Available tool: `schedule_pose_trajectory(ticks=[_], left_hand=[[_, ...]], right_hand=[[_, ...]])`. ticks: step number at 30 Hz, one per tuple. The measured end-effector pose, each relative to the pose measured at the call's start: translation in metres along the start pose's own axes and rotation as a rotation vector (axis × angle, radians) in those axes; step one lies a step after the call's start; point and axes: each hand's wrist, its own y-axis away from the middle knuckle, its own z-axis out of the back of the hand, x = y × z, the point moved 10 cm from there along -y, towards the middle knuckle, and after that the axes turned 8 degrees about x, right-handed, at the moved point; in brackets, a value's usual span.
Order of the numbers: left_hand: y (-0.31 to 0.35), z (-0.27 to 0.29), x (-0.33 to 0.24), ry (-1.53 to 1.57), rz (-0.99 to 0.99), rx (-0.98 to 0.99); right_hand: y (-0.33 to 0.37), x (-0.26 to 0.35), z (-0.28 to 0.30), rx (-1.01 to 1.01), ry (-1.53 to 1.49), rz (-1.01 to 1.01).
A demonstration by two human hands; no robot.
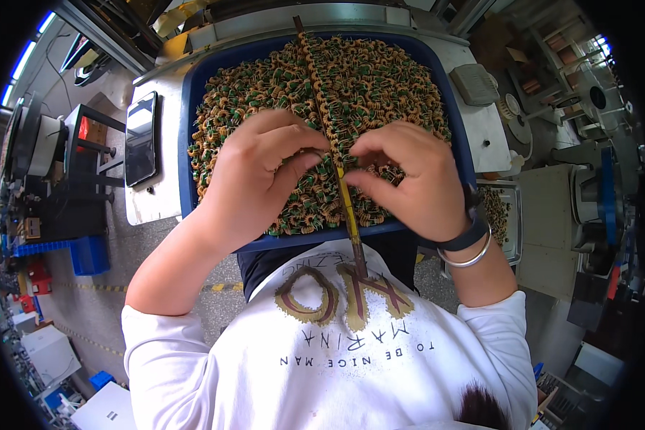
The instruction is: Sorting and loading small electronic components from a storage bin onto a carrier rack.
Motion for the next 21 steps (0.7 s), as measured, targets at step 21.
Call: schedule_pose_trajectory(ticks=[21], left_hand=[[-0.009, -0.028, 0.0, -0.413, -0.167, 0.141]], right_hand=[[0.008, 0.0, -0.014, 0.152, 0.083, 0.035]])
